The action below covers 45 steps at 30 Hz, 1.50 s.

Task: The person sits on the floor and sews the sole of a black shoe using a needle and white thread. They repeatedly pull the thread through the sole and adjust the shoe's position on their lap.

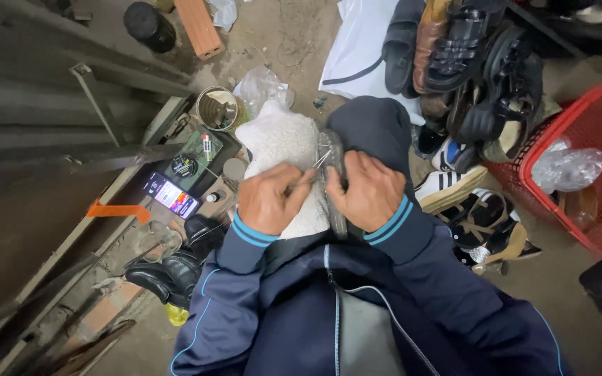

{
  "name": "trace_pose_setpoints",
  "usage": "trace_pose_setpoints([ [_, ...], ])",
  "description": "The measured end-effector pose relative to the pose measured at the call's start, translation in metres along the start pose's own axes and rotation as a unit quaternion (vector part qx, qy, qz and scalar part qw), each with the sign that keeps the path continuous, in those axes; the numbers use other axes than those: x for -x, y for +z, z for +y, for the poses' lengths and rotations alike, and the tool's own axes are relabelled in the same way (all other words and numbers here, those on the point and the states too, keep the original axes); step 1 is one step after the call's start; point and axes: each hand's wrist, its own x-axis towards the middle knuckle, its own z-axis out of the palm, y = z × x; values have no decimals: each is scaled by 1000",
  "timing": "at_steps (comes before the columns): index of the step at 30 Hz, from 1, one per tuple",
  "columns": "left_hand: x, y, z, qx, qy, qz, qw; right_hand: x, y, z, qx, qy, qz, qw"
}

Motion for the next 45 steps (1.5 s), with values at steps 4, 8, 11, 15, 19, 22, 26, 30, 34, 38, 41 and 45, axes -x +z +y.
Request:
trace_pose_setpoints([
  [4,-12,5,8,-123,18,57,991,2,-7,11,-63,26,20,997],
  [8,-22,14,20,-134,35,109,984,0,-26,19,-130,47,2,990],
  [11,-33,22,34,-61,55,136,987,0,-29,24,-156,64,-6,986],
  [15,-38,32,33,-22,66,151,986,-11,-41,27,-150,69,-6,986],
  [19,-37,26,32,86,59,156,982,-31,-63,23,-211,84,-72,971],
  [22,-25,-4,23,208,33,97,973,-38,-63,21,-197,96,-142,965],
  [26,12,-50,5,486,-5,42,873,-29,-47,14,-166,105,-203,959],
  [30,92,-97,-75,504,-16,67,861,-21,-37,2,-127,111,-163,972],
  [34,184,-141,-123,291,-270,157,904,-10,-21,12,-53,78,-118,988],
  [38,268,-154,-197,-173,-424,123,881,-4,-15,20,30,40,-64,997],
  [41,317,-150,-255,-377,-443,95,808,-5,-13,11,51,28,-39,998],
  [45,297,-116,-253,-388,-537,36,748,-11,-26,0,55,31,-34,997],
])
